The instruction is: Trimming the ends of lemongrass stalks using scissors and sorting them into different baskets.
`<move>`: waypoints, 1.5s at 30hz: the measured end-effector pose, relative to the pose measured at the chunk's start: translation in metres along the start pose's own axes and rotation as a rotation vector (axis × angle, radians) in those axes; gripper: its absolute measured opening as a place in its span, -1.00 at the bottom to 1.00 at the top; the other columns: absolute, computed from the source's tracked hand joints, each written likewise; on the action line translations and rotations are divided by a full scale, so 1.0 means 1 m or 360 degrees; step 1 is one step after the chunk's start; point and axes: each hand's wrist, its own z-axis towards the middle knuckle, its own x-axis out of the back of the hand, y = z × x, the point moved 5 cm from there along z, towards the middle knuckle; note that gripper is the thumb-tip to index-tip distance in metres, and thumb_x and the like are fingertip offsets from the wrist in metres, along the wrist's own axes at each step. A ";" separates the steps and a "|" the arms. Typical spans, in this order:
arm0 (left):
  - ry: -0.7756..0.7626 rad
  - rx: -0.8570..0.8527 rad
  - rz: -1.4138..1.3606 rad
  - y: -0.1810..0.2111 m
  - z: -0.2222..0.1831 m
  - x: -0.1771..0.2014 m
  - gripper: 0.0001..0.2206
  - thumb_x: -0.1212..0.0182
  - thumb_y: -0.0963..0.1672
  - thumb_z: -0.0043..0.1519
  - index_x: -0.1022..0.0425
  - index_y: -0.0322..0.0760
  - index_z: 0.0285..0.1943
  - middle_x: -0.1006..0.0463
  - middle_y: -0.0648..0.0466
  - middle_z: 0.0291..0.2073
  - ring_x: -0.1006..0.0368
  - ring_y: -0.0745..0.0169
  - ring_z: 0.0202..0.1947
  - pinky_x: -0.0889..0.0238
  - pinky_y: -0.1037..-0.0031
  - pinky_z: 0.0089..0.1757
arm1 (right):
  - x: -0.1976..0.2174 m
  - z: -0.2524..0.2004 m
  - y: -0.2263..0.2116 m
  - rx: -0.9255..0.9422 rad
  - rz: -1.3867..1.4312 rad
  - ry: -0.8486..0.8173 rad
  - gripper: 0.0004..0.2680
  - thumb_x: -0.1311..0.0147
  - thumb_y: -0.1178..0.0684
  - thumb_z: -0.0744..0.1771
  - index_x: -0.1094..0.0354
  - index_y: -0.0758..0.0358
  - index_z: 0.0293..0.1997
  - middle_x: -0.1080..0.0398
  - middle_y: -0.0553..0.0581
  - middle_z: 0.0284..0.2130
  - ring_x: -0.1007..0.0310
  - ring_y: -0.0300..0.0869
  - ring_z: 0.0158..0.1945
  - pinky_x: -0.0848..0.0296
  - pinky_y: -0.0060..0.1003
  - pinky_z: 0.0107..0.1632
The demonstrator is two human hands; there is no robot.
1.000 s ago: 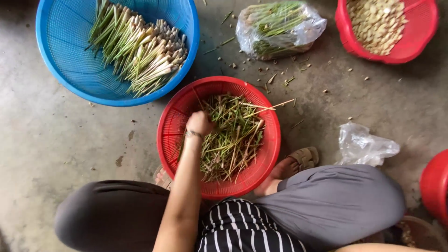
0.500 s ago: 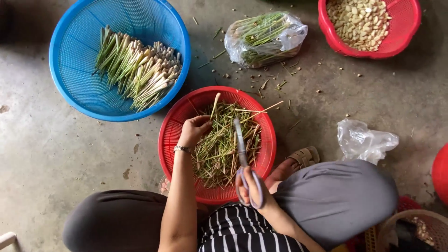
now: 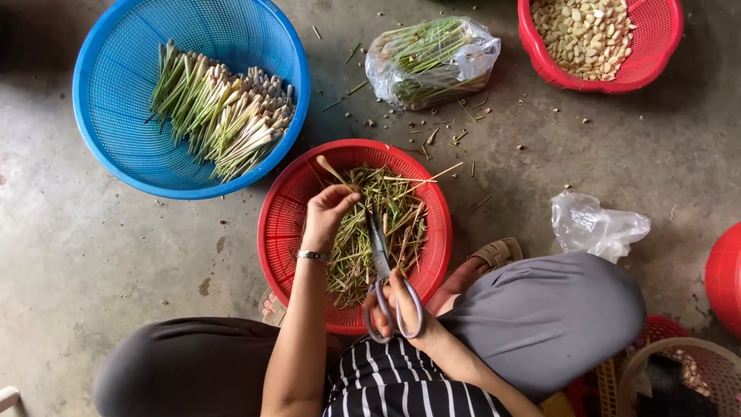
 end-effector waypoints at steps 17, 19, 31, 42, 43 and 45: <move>0.0357 -0.1156 0.2109 0.114 0.055 -0.020 -0.90 -0.29 -0.24 -0.04 -0.58 -0.25 -0.37 -0.54 -0.05 -0.41 -0.38 -0.11 -0.47 -0.29 0.19 -0.37 | 0.020 -0.157 -0.171 0.1511 -0.0327 0.0378 -0.80 -0.06 0.00 0.40 -0.35 0.33 -0.30 -0.29 0.03 -0.67 -0.18 -0.30 -0.70 -0.24 -0.45 -0.61; -0.0086 -0.0848 0.2029 0.020 0.071 -0.059 -0.83 -0.29 -0.25 0.01 -0.65 -0.20 -0.26 -0.59 -0.06 -0.31 -0.47 -0.07 -0.40 -0.38 0.21 -0.25 | 0.022 -0.180 -0.190 0.1602 -0.0469 0.0573 -0.83 -0.02 0.00 0.41 -0.35 0.30 -0.23 -0.28 -0.01 -0.64 -0.20 -0.33 -0.65 -0.24 -0.49 -0.55; -0.1283 0.0127 0.2448 -0.116 -0.053 -0.066 -0.82 -0.08 -0.10 0.40 -0.62 -0.09 -0.16 -0.60 0.03 -0.20 -0.45 0.23 -0.23 -0.46 0.39 -0.05 | 0.037 -0.171 -0.181 0.1420 -0.0468 0.0670 -0.84 0.01 0.04 0.41 -0.33 0.33 -0.26 -0.26 0.00 -0.64 -0.20 -0.32 -0.63 -0.20 -0.51 -0.52; 0.0300 0.0946 0.2279 -0.098 -0.023 0.091 -0.25 -0.09 0.20 0.30 -0.09 -0.33 0.49 -0.45 -0.25 0.14 -0.45 -0.14 0.10 -0.46 0.10 0.01 | 0.026 -0.168 -0.176 0.1368 -0.0474 0.0633 -0.81 -0.04 -0.01 0.39 -0.35 0.30 -0.28 -0.23 0.00 -0.68 -0.20 -0.31 -0.64 -0.19 -0.52 -0.53; 0.0213 0.0966 0.1943 -0.101 -0.028 0.078 -0.31 -0.18 0.16 0.24 -0.20 -0.30 0.41 -0.50 -0.19 0.10 -0.50 -0.03 0.04 -0.49 0.21 0.01 | 0.025 -0.168 -0.176 0.1385 -0.0484 0.0607 -0.83 -0.02 0.00 0.40 -0.34 0.29 -0.27 -0.24 -0.01 -0.67 -0.19 -0.32 -0.63 -0.19 -0.52 -0.54; 0.0125 0.0975 0.1606 -0.096 -0.038 0.041 -0.36 -0.28 0.13 0.17 -0.32 -0.26 0.32 -0.56 -0.12 0.07 -0.55 0.08 -0.01 -0.52 0.31 0.01 | 0.024 -0.169 -0.176 0.1400 -0.0495 0.0585 -0.84 0.00 0.01 0.41 -0.34 0.28 -0.26 -0.24 -0.01 -0.65 -0.18 -0.33 -0.63 -0.19 -0.53 -0.54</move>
